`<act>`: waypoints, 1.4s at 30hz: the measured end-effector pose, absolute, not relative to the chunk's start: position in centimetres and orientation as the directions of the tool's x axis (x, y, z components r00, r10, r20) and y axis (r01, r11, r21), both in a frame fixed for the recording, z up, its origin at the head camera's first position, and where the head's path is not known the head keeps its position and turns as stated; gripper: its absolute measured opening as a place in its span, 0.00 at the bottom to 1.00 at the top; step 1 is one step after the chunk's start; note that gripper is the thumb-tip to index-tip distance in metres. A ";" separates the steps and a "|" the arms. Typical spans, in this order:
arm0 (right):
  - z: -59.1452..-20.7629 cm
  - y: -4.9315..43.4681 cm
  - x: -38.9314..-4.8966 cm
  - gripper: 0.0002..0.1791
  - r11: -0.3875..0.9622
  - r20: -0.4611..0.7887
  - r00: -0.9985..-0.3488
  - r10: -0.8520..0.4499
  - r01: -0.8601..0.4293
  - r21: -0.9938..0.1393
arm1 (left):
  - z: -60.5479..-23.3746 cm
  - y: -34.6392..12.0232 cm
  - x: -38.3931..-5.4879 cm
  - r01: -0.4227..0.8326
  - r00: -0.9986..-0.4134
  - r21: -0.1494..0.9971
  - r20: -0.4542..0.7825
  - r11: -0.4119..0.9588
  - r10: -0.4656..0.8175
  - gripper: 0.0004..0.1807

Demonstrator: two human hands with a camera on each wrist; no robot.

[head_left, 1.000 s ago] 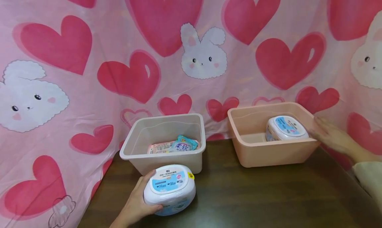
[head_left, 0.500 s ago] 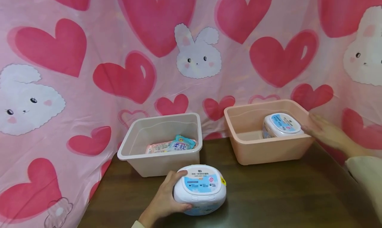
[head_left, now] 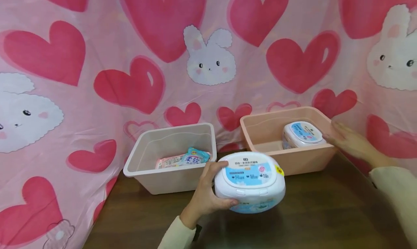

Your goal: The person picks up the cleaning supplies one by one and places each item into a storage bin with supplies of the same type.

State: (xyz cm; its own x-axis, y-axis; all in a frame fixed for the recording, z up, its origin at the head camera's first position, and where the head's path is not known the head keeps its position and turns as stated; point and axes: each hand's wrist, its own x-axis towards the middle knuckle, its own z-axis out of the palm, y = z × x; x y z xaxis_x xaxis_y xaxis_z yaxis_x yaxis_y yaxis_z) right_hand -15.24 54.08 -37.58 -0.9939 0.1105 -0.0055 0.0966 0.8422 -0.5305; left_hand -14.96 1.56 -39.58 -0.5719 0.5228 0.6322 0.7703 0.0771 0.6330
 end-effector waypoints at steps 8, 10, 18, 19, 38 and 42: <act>-37.9 54.5 -15.9 0.56 0.851 0.016 -0.994 0.104 0.081 -0.520 | -34.0 6.3 -17.1 0.701 -0.693 0.706 0.640 0.103 0.333 0.46; -38.0 54.5 -15.8 0.56 0.846 0.023 -0.994 0.106 0.078 -0.527 | -33.7 7.7 -17.8 0.669 -0.737 0.716 0.604 0.197 0.304 0.47; -38.6 54.6 -15.3 0.54 0.842 0.050 -0.994 0.099 0.057 -0.537 | -33.5 12.7 -19.0 0.587 -0.780 0.593 0.595 0.551 0.192 0.51; -38.6 54.5 -15.2 0.53 0.841 0.050 -0.994 0.100 0.058 -0.538 | -33.4 13.1 -19.1 0.590 -0.769 0.564 0.612 0.578 0.188 0.52; -38.0 54.2 -15.6 0.49 0.842 0.055 -0.992 0.116 0.069 -0.535 | -31.9 20.5 -21.6 0.626 -0.667 0.243 0.660 0.741 0.346 0.42; -38.3 54.1 -15.6 0.48 0.846 0.078 -0.990 0.116 0.058 -0.530 | -32.7 21.6 -22.1 0.586 -0.716 0.266 0.613 0.766 0.335 0.40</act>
State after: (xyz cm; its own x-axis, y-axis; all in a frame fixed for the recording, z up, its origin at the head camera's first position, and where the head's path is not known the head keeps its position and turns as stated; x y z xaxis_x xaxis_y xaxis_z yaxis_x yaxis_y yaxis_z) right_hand -15.64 54.08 -38.28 -0.9901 0.1165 0.0784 0.0576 0.8463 -0.5297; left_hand -22.06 21.60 -32.72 -0.7159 0.3350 0.6126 0.5857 0.7657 0.2657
